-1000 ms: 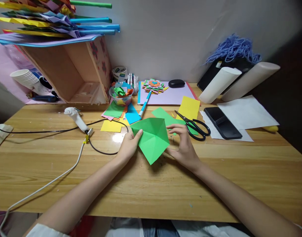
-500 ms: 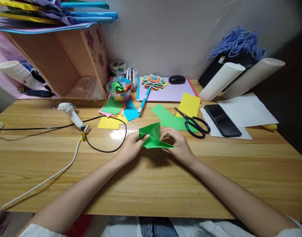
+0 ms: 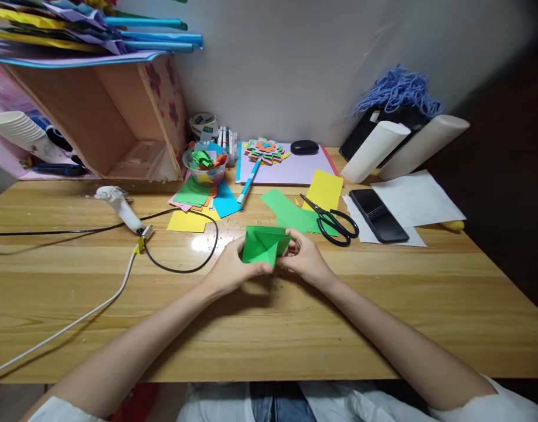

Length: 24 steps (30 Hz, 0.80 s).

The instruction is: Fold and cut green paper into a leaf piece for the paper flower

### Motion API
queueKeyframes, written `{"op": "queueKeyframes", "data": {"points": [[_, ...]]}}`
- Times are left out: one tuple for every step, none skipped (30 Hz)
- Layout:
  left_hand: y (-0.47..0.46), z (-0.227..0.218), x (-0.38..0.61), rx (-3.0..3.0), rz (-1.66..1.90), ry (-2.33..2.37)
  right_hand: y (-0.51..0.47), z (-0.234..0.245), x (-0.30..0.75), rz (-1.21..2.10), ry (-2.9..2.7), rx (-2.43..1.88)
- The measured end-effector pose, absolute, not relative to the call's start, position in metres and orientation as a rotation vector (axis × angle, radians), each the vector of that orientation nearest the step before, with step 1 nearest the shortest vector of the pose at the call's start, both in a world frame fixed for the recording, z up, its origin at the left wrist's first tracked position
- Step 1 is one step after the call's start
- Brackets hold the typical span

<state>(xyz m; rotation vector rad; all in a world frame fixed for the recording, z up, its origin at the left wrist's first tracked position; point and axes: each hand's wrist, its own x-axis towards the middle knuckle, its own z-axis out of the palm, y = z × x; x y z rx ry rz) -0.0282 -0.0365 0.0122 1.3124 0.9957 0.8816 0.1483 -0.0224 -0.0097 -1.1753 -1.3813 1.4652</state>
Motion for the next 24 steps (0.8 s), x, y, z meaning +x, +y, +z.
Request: {"op": "queueKeyframes", "data": {"points": [[-0.037,0.013,-0.028,1.344,0.900,1.024,-0.024,-0.008,0.147,1.475,-1.399,-1.162],[-0.036,0.015,-0.027,1.368,0.914,1.040,-0.025,-0.007,0.146,1.483,-1.416,-1.150],[-0.037,0.017,-0.027,1.387,0.925,1.045,-0.026,-0.006,0.145,1.488,-1.428,-1.143],[-0.037,0.019,-0.027,1.406,0.933,1.040,-0.027,-0.005,0.144,1.499,-1.437,-1.146],[-0.037,0.022,-0.027,1.428,0.930,1.025,-0.028,-0.005,0.144,1.521,-1.447,-1.159],[-0.038,0.025,-0.027,1.452,0.918,1.007,-0.029,-0.005,0.144,1.545,-1.458,-1.174],[-0.039,0.027,-0.027,1.482,0.902,0.987,-0.030,-0.006,0.145,1.565,-1.467,-1.185],[-0.041,0.029,-0.026,1.511,0.895,0.976,-0.030,-0.007,0.145,1.575,-1.479,-1.190],[-0.042,0.029,-0.025,1.537,0.897,0.989,-0.030,-0.008,0.146,1.570,-1.505,-1.188],[-0.044,0.029,-0.024,1.553,0.912,1.028,-0.031,-0.009,0.147,1.551,-1.553,-1.180],[-0.045,0.027,-0.023,1.555,0.933,1.088,-0.031,-0.010,0.147,1.522,-1.609,-1.171],[-0.046,0.025,-0.022,1.545,0.950,1.156,-0.032,-0.011,0.148,1.496,-1.669,-1.168],[-0.047,0.023,-0.021,1.526,0.957,1.215,-0.032,-0.012,0.147,1.477,-1.721,-1.169],[-0.047,0.021,-0.021,1.504,0.959,1.261,-0.033,-0.012,0.147,1.467,-1.750,-1.174],[-0.046,0.019,-0.021,1.477,0.965,1.294,-0.033,-0.012,0.146,1.471,-1.744,-1.178],[-0.045,0.017,-0.022,1.443,0.978,1.316,-0.033,-0.012,0.145,1.486,-1.708,-1.178],[-0.043,0.016,-0.023,1.398,0.993,1.329,-0.034,-0.012,0.145,1.505,-1.656,-1.172],[-0.041,0.015,-0.025,1.343,1.011,1.337,-0.033,-0.011,0.144,1.523,-1.599,-1.164],[-0.039,0.014,-0.027,1.282,1.021,1.333,-0.032,-0.011,0.144,1.531,-1.535,-1.164],[-0.036,0.013,-0.029,1.219,1.021,1.314,-0.031,-0.010,0.145,1.528,-1.478,-1.169],[-0.034,0.012,-0.031,1.159,1.008,1.284,-0.029,-0.009,0.146,1.511,-1.429,-1.180],[-0.032,0.012,-0.033,1.102,0.981,1.253,-0.027,-0.009,0.147,1.483,-1.384,-1.193],[-0.030,0.011,-0.034,1.055,0.932,1.225,-0.024,-0.009,0.149,1.453,-1.342,-1.208],[-0.029,0.012,-0.034,1.019,0.864,1.201,-0.022,-0.009,0.151,1.423,-1.303,-1.221]]}}
